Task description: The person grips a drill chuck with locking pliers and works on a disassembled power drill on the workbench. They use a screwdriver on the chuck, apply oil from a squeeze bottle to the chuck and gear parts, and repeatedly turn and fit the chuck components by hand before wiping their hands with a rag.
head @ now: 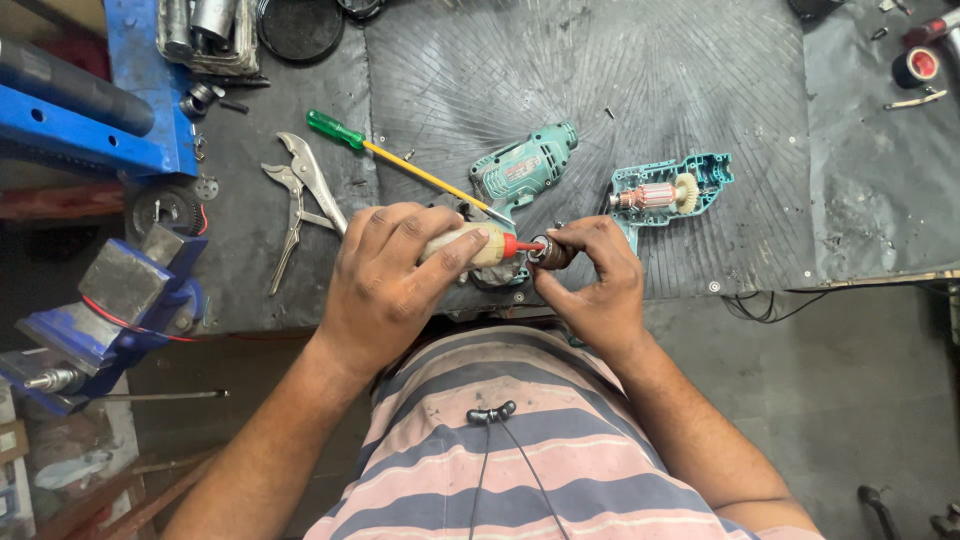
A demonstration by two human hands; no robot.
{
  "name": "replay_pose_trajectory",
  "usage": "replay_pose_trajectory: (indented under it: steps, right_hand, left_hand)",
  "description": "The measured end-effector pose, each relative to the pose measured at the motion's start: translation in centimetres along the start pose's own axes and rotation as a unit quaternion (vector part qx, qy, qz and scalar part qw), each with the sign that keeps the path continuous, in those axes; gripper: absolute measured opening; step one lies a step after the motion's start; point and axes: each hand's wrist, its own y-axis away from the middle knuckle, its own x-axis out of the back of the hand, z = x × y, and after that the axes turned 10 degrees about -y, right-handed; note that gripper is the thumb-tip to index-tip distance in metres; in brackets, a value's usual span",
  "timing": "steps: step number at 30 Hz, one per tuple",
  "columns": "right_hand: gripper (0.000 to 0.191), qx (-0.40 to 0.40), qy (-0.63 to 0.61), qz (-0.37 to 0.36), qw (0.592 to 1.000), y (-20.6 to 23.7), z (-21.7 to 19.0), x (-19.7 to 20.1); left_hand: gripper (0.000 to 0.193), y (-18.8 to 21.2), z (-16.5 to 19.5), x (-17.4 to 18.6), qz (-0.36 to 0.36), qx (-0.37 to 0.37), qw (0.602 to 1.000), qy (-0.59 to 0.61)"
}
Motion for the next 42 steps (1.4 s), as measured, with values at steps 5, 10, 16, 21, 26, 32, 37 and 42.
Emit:
replay_pose_trajectory:
  steps: [5,10,16,21,26,32,37,42]
  right_hand:
    - [0.039,-0.006,-0.004,-0.005,1.0,0.1,-0.1,0.0]
    - [0.04,-0.004,-0.001,-0.007,1.0,0.2,-0.1,0.1]
    - [0.039,-0.007,-0.008,-0.007,1.0,0.2,-0.1,0.2]
    - [0.037,-0.009,-0.019,-0.006,1.0,0.2,-0.1,0.5]
    - [0.036,-0.025,-0.052,0.001,0.998,0.5,0.2,0.5]
    - [0.036,-0.081,-0.182,-0.013,0.98,1.2,1.5,0.6]
    - [0.039,-0.132,-0.372,-0.076,0.916,1.7,2.9,1.3]
    - [0.041,-0.134,-0.427,-0.106,0.888,1.9,3.5,1.7]
  left_hand:
    - [0.032,-0.1,0.3,0.1,0.0,0.002,1.0,-0.001]
    - [0.032,0.0,0.6,0.3,-0.004,0.002,1.0,-0.008]
    - [0.033,0.1,1.1,0.6,-0.006,-0.003,1.0,-0.021]
    - [0.033,0.4,1.5,0.5,-0.007,0.002,1.0,-0.014]
    - [0.033,0.8,1.7,0.3,-0.005,0.012,1.0,-0.012]
    - [0.036,1.2,1.5,0.2,0.008,0.031,0.999,0.012]
    - [0.041,1.2,1.2,0.3,0.024,0.041,0.998,0.052]
    - [0.042,1.0,0.9,0.9,0.02,0.031,0.997,0.064]
